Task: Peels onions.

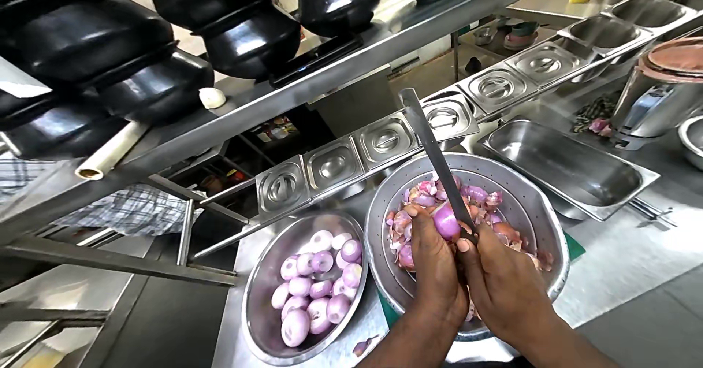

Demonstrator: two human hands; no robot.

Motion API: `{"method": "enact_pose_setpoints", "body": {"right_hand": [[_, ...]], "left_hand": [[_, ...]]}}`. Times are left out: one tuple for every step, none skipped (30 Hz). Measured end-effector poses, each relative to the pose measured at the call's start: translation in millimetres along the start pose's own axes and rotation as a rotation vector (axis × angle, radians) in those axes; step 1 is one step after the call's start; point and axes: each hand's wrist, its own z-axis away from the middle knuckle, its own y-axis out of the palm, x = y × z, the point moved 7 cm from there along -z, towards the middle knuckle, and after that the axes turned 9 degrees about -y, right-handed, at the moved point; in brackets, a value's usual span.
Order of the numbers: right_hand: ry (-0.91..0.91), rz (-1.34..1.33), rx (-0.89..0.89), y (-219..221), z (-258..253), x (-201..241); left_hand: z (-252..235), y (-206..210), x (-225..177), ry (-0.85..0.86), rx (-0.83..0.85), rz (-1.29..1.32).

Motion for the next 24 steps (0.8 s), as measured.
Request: {"method": "enact_pose_setpoints", "body": {"right_hand": [[-0.003,0.005,-0.003,0,0,0],[-0.005,0.002,-0.001,1,0,0],[-0.003,-0.015,0.005,1,0,-1],[0.009,-0.054,0.016,1,1,-3],[0.032,-0.124,0.033,1,3,-7],[0.054,-0.193,0.038,0,4,-12],[0.072,-0.254,0.036,-3,5,-16],[0.081,-0.304,0.026,-7,5,-19],[0.081,-0.326,0.019,-12,4,-20],[0.071,-0.317,0.021,-18,2,-20],[0.051,-0.289,0.026,-22,-1,-18],[0.028,-0.256,0.028,-26,-4,-15],[0.001,-0.225,0.026,-28,-6,-12],[-0.030,-0.197,0.022,-29,-8,-9],[-0.057,-0.168,0.017,-30,-9,-6],[-0.078,-0.145,0.014,-30,-10,-3],[-0.092,-0.130,0.012,-29,-11,-1],[-0.100,-0.120,0.011,-29,-11,1],[-0.103,-0.118,0.010,-28,-11,2],[-0.103,-0.118,0.011,-28,-11,2],[-0.103,-0.120,0.012,-28,-11,1],[-0.103,-0.125,0.013,-28,-11,1],[-0.105,-0.128,0.013,-28,-11,1],[-0.109,-0.128,0.013,-28,-11,0]], "left_hand": [[0,0,1,-0.006,0.002,0.009],[0,0,1,-0.014,0.006,0.017],[-1,0,1,-0.018,0.009,0.020],[-2,0,0,-0.008,0.012,0.020],[-3,0,-3,0.024,0.017,0.011],[-3,0,-8,0.085,0.034,-0.003],[-4,0,-15,0.165,0.056,-0.015],[-3,1,-24,0.266,0.086,-0.036],[-3,1,-32,0.378,0.131,-0.057],[-3,1,-40,0.481,0.178,-0.072],[-1,3,-47,0.577,0.230,-0.095],[1,6,-53,0.656,0.275,-0.126],[4,8,-57,0.724,0.303,-0.160],[6,9,-60,0.776,0.311,-0.189],[8,9,-61,0.811,0.314,-0.201],[11,9,-61,0.833,0.309,-0.222],[13,9,-62,0.854,0.303,-0.239],[15,9,-62,0.870,0.301,-0.244],[17,9,-62,0.877,0.306,-0.238],[18,10,-62,0.880,0.317,-0.228],[19,10,-63,0.882,0.327,-0.213],[19,10,-63,0.883,0.338,-0.196],[19,11,-64,0.884,0.349,-0.185],[19,11,-64,0.887,0.355,-0.180]]}}
